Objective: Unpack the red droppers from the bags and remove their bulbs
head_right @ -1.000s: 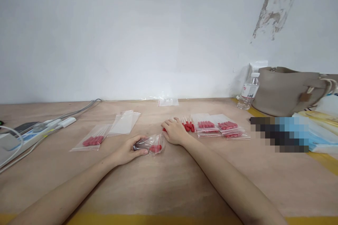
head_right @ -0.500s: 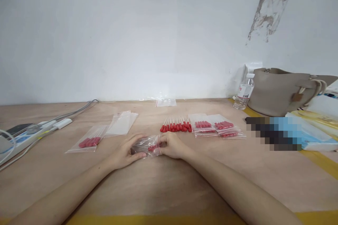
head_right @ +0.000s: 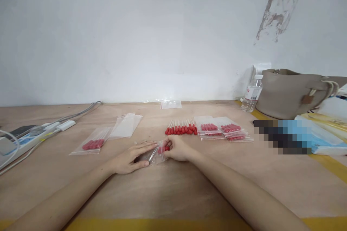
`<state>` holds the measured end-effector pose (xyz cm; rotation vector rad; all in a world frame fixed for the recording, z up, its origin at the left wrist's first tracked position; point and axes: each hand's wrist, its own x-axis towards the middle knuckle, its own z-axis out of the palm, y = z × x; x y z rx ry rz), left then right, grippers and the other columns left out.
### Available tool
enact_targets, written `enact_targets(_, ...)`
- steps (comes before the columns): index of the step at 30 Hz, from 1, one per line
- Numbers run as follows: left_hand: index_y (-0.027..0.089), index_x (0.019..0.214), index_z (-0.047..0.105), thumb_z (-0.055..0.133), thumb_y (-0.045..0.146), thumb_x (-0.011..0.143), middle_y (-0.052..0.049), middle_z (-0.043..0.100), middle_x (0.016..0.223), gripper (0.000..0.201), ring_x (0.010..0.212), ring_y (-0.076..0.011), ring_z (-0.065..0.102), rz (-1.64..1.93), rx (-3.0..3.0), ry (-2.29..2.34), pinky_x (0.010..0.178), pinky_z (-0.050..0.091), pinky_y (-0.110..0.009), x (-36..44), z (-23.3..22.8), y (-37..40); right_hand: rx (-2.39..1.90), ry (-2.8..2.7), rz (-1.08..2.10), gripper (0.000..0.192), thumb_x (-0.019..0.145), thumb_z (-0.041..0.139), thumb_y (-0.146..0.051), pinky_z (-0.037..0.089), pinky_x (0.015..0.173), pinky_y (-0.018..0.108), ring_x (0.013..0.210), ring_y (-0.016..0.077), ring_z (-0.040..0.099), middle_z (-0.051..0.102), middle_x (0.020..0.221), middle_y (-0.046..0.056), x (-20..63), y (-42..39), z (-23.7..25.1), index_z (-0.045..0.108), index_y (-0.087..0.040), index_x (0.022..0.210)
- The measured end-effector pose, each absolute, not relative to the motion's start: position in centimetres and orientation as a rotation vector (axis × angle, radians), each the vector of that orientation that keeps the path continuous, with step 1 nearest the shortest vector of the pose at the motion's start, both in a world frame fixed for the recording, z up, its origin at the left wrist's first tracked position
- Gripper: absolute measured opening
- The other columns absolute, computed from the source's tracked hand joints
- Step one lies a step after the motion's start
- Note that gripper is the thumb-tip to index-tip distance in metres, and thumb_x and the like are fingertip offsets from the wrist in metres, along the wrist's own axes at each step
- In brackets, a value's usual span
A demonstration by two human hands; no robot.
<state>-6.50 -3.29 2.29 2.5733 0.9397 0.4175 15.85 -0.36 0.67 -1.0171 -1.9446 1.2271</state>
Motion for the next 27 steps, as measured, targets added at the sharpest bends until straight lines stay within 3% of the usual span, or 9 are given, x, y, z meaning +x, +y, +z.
enact_targets(7, 0.031, 0.135, 0.019, 0.042, 0.039, 0.086, 0.001, 0.023, 0.141, 0.055, 0.13, -0.0207, 0.021, 0.312, 2.595, 0.951, 0.107, 0.013, -0.044, -6.5, 2.6, -3.4, -1.028, -1.613, 1.587, 0.02, 0.054, 0.065, -0.011, 0.047, 0.054, 0.021, 0.054, 0.0081, 0.056, 0.06, 0.06, -0.003, 17.2, 0.3, 2.9, 0.056, -0.014, 0.071)
enact_targets(13, 0.036, 0.132, 0.027, 0.039, 0.046, 0.085, 0.001, 0.015, 0.144, 0.049, 0.132, -0.0237, 0.01, 0.186, 2.656, 0.98, 0.106, 0.007, -0.047, -6.6, 2.7, -3.4, -1.046, -1.518, 1.457, 0.02, 0.064, 0.066, -0.022, 0.05, 0.056, 0.022, 0.056, 0.0093, 0.059, 0.065, 0.066, 0.002, 21.3, 2.2, 6.4, 0.06, -0.014, 0.082)
enact_targets(17, 0.039, 0.133, 0.021, 0.035, 0.05, 0.086, 0.001, 0.008, 0.145, 0.05, 0.132, -0.0272, 0.0, 0.103, 2.677, 1.077, 0.103, -0.002, -0.055, -6.8, 2.4, -3.6, -0.987, -1.524, 0.924, 0.025, 0.073, 0.058, -0.028, 0.051, 0.07, 0.029, 0.071, 0.0134, 0.062, 0.067, 0.081, 0.005, 22.7, 3.7, 6.5, 0.059, -0.016, 0.096)
enact_targets(20, 0.038, 0.134, 0.019, 0.034, 0.05, 0.086, -0.001, 0.008, 0.145, 0.051, 0.132, -0.0278, 0.002, 0.142, 2.654, 1.179, 0.101, -0.002, -0.056, -6.8, 2.0, -3.9, -0.967, -1.687, 0.387, 0.027, 0.08, 0.049, -0.027, 0.047, 0.082, 0.034, 0.088, 0.0165, 0.06, 0.065, 0.095, 0.006, 22.1, 4.6, 5.1, 0.058, -0.018, 0.104)
enact_targets(24, 0.029, 0.128, 0.037, 0.03, 0.044, 0.089, -0.005, 0.032, 0.138, 0.043, 0.126, -0.0222, 0.028, 0.468, 2.526, 1.368, 0.104, 0.02, -0.043, -6.7, 1.8, -3.7, -0.896, -2.168, -0.151, 0.032, 0.084, 0.037, -0.014, 0.042, 0.085, 0.033, 0.098, 0.018, 0.054, 0.059, 0.11, 0.01, 20.2, 5.5, 2.9, 0.056, -0.017, 0.11)
enact_targets(27, 0.021, 0.112, 0.053, 0.035, 0.04, 0.088, -0.006, 0.055, 0.113, 0.035, 0.104, -0.0195, 0.05, 0.778, 2.409, 1.546, 0.09, 0.038, -0.034, -7.0, 1.6, -2.8, -0.897, -2.423, -0.404, 0.032, 0.086, 0.036, -0.012, 0.04, 0.083, 0.032, 0.096, 0.0187, 0.051, 0.058, 0.108, 0.011, 18.8, 5.8, 1.9, 0.054, -0.016, 0.113)
